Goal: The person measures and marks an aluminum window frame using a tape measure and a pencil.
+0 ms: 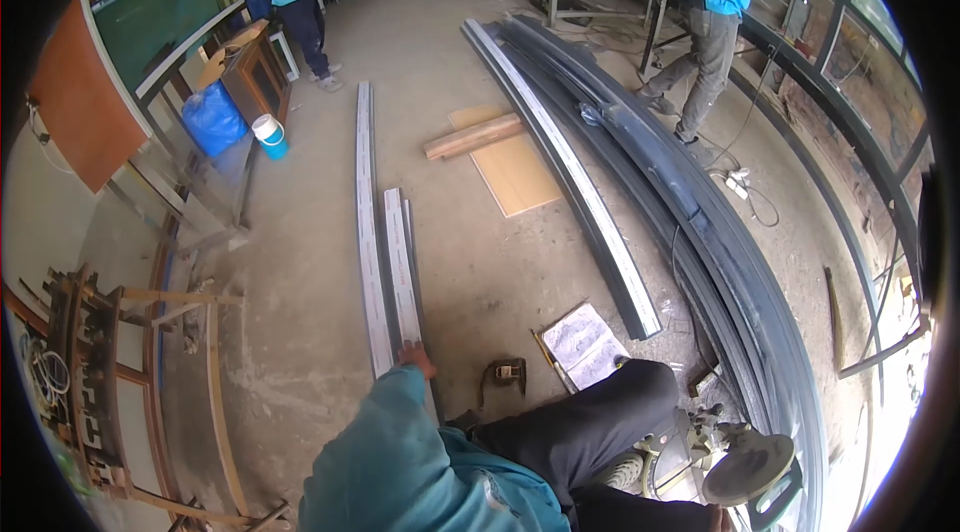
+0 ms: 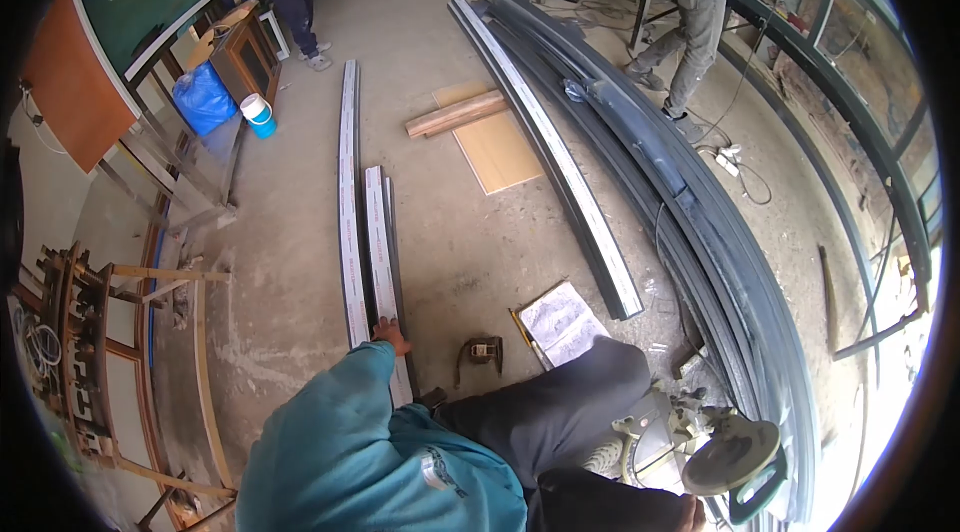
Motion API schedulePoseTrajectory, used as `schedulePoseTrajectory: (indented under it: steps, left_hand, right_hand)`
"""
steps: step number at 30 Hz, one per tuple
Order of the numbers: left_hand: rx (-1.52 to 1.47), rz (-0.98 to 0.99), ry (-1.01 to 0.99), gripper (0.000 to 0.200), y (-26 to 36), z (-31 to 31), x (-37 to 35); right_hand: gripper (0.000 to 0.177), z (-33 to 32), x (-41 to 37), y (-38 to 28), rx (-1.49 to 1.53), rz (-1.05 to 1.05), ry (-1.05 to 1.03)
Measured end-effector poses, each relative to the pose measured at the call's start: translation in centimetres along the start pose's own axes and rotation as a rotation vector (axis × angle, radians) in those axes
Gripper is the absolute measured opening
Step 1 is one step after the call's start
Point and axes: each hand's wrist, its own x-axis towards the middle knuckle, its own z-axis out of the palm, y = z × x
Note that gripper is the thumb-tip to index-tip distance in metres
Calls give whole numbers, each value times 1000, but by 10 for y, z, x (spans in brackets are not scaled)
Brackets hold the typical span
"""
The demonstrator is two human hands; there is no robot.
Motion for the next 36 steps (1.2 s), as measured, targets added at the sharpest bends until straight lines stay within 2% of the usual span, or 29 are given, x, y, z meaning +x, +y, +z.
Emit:
schedulePoseTrajectory:
  steps: [2,3,4,5,6,7,8,9,10,11,12,13,14,15,18,19,23,26,33,36]
  left_hand:
    - [-58,-20,-35,74,-2,-3,4]
    - [-83,-23,-57,74,4,-10,4]
    - [-104,-37,-53,71,9,-16,1]
    - [-114,-27,-34,70,7,-10,10]
    - [-90,-1,-74,83,-5,8,34]
    - [0,30,-73,83,-34,41,22]
    - [18,92,32,84,-14,36,54]
    - [18,77,57,85,-14,34,54]
    - [18,61,83,86,-13,28,50]
    - [-58,-19,3,87,-3,11,25]
    - [-146,-47,31,89,-2,13,19]
    - [-166,-75,93,92,-8,28,22]
    - [-176,-142,40,94,-7,34,25]
    - [-211,-217,52,105,-4,32,12]
    - [-410,-374,29,105,-1,46,-1]
    - [-384,-363,-20,115,-6,50,1]
    - [-429,-449,-108,127,-13,70,24]
    - [-420,-385,-109,127,-14,62,14]
    - [-282,-334,-97,129,-16,66,-12]
    - [-443,-314,-127,128,-14,61,-20]
  right_hand:
    - [44,-21,-1,22,-44,47,-56]
    - [41,-16,2,22,-127,-202,-151]
    - [44,-16,-2,24,-147,-290,-54]
    - [44,-17,8,58,-186,-392,60]
    - [44,-30,-6,78,-300,-484,76]
    - [44,-43,-19,102,-412,-577,103]
    - [44,-28,5,90,-381,-540,113]
    - [44,-6,19,63,-270,-478,109]
    - [44,-10,-6,40,-225,-364,41]
    - [44,-21,-28,23,-207,-245,-39]
    - [44,-15,-30,16,-142,-158,6]
    - [45,-12,-23,22,-192,-158,-2]
    - [46,-7,-13,31,-233,-161,-7]
    - [46,1,-2,41,-200,-147,-5]
    - [47,10,19,57,-115,-110,7]
    - [47,6,19,55,-107,-96,-15]
    - [45,1,23,71,-124,-119,-3]
    - [46,-2,18,62,-74,-48,-72]
    - [49,7,21,50,-139,-60,-33]
    - [49,9,18,46,-162,-88,-14]
